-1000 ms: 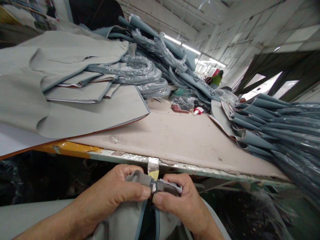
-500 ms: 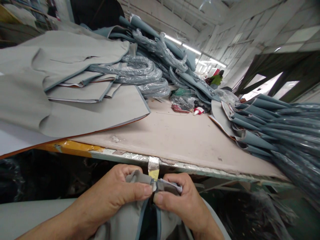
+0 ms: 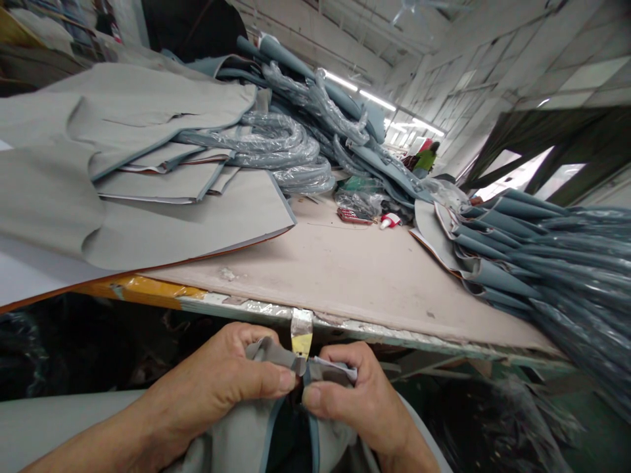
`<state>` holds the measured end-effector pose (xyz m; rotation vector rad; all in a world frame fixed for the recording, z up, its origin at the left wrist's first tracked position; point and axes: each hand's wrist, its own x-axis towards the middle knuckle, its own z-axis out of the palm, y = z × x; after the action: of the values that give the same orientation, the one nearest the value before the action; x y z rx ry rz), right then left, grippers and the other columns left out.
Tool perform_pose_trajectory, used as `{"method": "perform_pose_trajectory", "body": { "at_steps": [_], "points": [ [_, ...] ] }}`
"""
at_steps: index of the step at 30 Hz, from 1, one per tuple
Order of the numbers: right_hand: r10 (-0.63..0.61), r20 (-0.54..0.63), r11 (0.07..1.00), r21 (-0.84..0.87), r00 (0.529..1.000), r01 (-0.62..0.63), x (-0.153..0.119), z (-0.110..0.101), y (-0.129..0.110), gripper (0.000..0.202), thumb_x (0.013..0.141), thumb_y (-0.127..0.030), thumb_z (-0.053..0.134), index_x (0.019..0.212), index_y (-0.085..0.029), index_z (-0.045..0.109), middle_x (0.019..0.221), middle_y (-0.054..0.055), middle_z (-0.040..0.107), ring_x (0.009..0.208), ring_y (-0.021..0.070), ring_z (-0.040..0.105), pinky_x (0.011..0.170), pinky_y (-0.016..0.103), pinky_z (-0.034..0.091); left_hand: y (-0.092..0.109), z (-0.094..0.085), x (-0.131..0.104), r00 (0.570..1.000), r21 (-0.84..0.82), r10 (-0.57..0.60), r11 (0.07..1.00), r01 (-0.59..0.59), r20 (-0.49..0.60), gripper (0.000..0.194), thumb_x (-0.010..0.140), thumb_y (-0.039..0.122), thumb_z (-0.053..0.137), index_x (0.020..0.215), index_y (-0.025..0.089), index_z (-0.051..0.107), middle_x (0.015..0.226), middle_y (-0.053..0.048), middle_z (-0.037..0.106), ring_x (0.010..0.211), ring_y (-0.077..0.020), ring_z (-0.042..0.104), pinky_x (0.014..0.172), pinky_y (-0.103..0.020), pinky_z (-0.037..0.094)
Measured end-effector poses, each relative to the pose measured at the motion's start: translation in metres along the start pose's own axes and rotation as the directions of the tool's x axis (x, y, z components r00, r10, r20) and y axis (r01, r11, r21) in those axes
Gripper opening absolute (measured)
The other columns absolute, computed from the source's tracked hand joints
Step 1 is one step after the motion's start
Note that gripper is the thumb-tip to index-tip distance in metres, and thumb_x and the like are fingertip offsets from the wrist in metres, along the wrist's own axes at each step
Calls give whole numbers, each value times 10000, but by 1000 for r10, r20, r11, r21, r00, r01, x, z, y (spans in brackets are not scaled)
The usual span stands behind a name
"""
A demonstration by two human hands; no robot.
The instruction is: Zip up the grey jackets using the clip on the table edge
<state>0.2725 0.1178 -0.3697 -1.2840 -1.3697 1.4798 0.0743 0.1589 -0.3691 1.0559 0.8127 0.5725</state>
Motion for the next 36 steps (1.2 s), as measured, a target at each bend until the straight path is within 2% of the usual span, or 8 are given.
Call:
{"method": "perform_pose_trajectory", "body": {
  "at_steps": [5, 12, 19, 31, 36],
  "points": [
    [-14, 10, 1000, -13, 1000, 14, 0, 0, 0, 348, 662, -394, 775, 587, -156, 533, 522, -53, 396, 515, 68, 268, 478, 226, 201, 0, 0, 0, 1000, -10, 2, 1000, -2, -6, 349, 609, 356, 806, 595, 177, 505, 529, 74, 386, 532, -77, 249, 536, -234, 214],
    [10, 12, 1000, 17, 1000, -10, 0, -1, 0, 287, 639, -309, 761, 573, -160, 525, 506, -66, 357, 504, 63, 236, 458, 214, 189, -2, -2, 0, 1000, -9, 14, 1000, -14, 1, 347, 594, 359, 812, 588, 173, 519, 519, 73, 403, 520, -73, 260, 528, -227, 228],
    [-11, 12, 999, 38, 1000, 11, 1, 0, 2, 304, 646, -329, 776, 573, -157, 536, 505, -62, 373, 503, 63, 245, 460, 220, 192, -4, -4, 3, 999, -1, 31, 1000, -31, 18, 336, 613, 387, 819, 637, 159, 573, 537, 66, 444, 524, -70, 280, 532, -219, 244],
    [13, -14, 1000, 11, 1000, -13, 3, 1, 0, 297, 638, -335, 759, 570, -160, 529, 515, -56, 392, 510, 65, 253, 463, 223, 184, -8, -5, 6, 997, 91, 78, 993, -76, -11, 402, 627, 449, 833, 624, 161, 552, 538, 71, 408, 534, -70, 261, 523, -221, 207],
    [30, -9, 999, 20, 1000, -30, 4, -1, 0, 321, 637, -356, 763, 568, -163, 516, 523, -48, 409, 510, 65, 269, 459, 220, 192, -8, -3, 6, 999, 47, 47, 998, -46, -15, 371, 658, 426, 822, 654, 159, 566, 530, 76, 412, 514, -61, 254, 508, -210, 208]
  ]
}}
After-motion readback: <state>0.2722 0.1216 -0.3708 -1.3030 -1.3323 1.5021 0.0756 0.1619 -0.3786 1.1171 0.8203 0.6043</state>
